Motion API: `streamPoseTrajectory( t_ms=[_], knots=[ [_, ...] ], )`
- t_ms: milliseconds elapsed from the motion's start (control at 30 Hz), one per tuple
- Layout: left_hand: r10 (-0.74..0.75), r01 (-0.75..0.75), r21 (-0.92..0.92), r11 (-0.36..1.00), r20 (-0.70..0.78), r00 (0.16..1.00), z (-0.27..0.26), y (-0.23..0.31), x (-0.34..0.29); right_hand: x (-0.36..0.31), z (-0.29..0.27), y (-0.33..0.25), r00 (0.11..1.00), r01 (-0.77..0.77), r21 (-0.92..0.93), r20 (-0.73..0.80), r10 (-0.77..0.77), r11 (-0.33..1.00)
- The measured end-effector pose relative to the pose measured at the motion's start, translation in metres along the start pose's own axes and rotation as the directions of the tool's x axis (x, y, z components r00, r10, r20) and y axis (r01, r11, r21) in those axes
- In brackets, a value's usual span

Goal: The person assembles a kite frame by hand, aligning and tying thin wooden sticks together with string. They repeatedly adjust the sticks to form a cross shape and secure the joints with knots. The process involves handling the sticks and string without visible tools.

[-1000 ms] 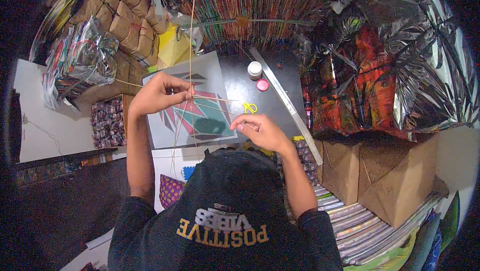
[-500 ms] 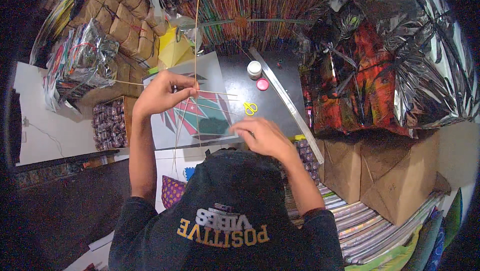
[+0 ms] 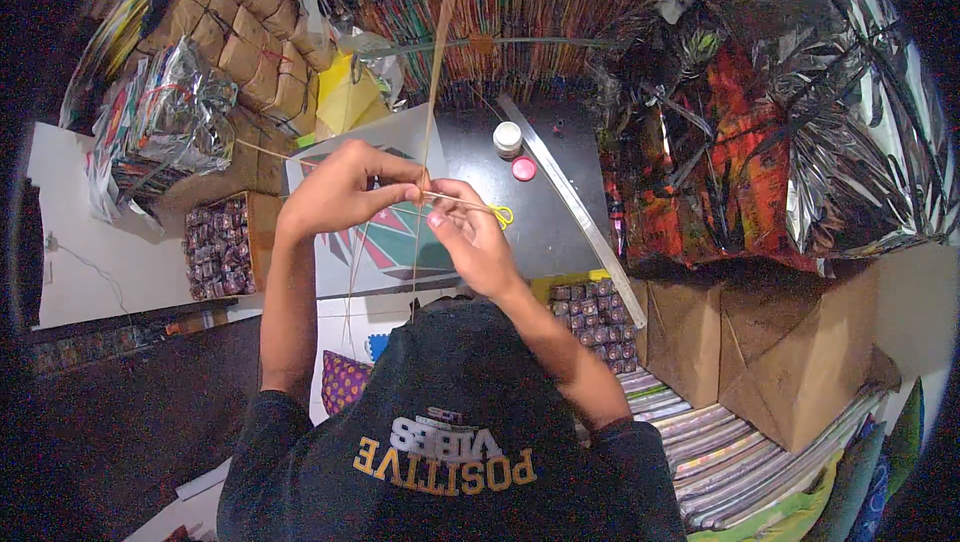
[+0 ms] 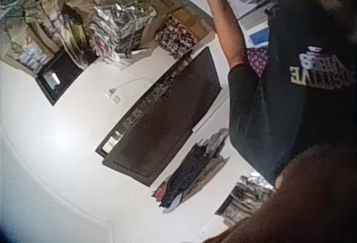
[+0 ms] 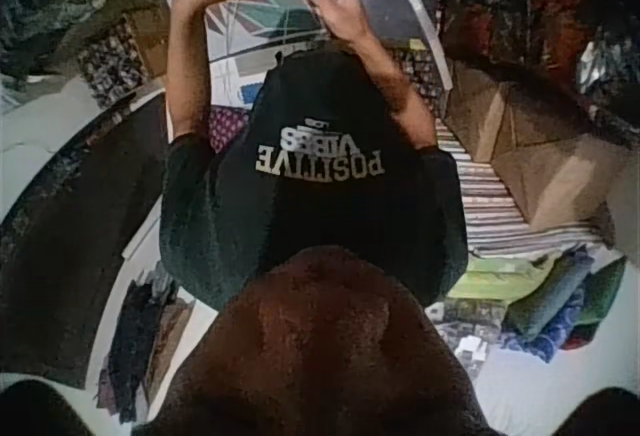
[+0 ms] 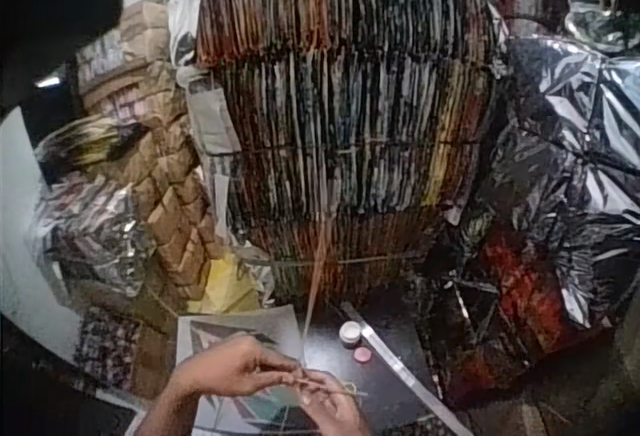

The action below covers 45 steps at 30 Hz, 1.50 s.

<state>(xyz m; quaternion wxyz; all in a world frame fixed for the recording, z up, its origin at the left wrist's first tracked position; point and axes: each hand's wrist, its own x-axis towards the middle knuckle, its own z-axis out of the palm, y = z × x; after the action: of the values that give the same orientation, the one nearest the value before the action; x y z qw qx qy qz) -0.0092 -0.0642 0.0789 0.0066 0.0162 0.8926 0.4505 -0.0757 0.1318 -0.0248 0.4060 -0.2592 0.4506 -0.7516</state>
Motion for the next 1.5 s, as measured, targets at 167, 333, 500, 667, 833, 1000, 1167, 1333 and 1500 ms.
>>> streamPoseTrajectory(
  t_ms=[167,333,500,667,833,1000,1167,1333,1500],
  knots=[
    [-0.028,0.029,0.028,0.999,-0.014,1.0,0.001,0.004,0.002,0.003,0.008,-0.016,0.993,0.009,-0.019,-0.117,-0.011,1.0],
    [-0.049,0.049,-0.003,0.999,-0.064,0.997,0.008,0.007,0.006,0.006,0.013,-0.018,0.963,-0.062,0.093,-0.257,0.084,0.994],
    [-0.033,0.039,0.099,0.994,-0.059,0.998,0.007,0.01,0.008,0.006,0.016,-0.013,0.941,-0.039,0.103,-0.331,0.072,0.994],
    [0.082,-0.039,0.207,0.978,-0.204,0.976,0.018,0.011,0.008,0.005,0.018,-0.012,0.927,0.023,0.156,-0.372,0.037,0.988],
    [0.322,-0.102,0.412,0.905,-0.508,0.799,0.04,0.028,0.001,0.004,0.007,-0.008,0.901,0.06,0.176,-0.432,0.023,0.983],
    [-0.209,0.062,-0.277,0.959,-0.541,0.815,0.087,-0.008,-0.011,0.004,0.007,-0.012,0.896,0.078,0.243,-0.442,0.039,0.967],
    [-0.354,-0.095,-0.706,0.702,-0.462,0.813,0.097,-0.01,-0.005,0.003,0.007,-0.006,0.928,0.083,0.265,-0.371,0.022,0.961],
    [-0.464,-0.037,-0.835,0.549,-0.341,0.818,0.095,-0.003,-0.004,0.003,0.007,-0.008,0.94,0.081,0.253,-0.342,0.011,0.964],
    [-0.477,-0.059,-0.845,0.531,-0.355,0.804,0.097,-0.002,-0.002,0.002,0.003,-0.01,0.953,0.066,0.225,-0.304,0.006,0.972]
  ],
)
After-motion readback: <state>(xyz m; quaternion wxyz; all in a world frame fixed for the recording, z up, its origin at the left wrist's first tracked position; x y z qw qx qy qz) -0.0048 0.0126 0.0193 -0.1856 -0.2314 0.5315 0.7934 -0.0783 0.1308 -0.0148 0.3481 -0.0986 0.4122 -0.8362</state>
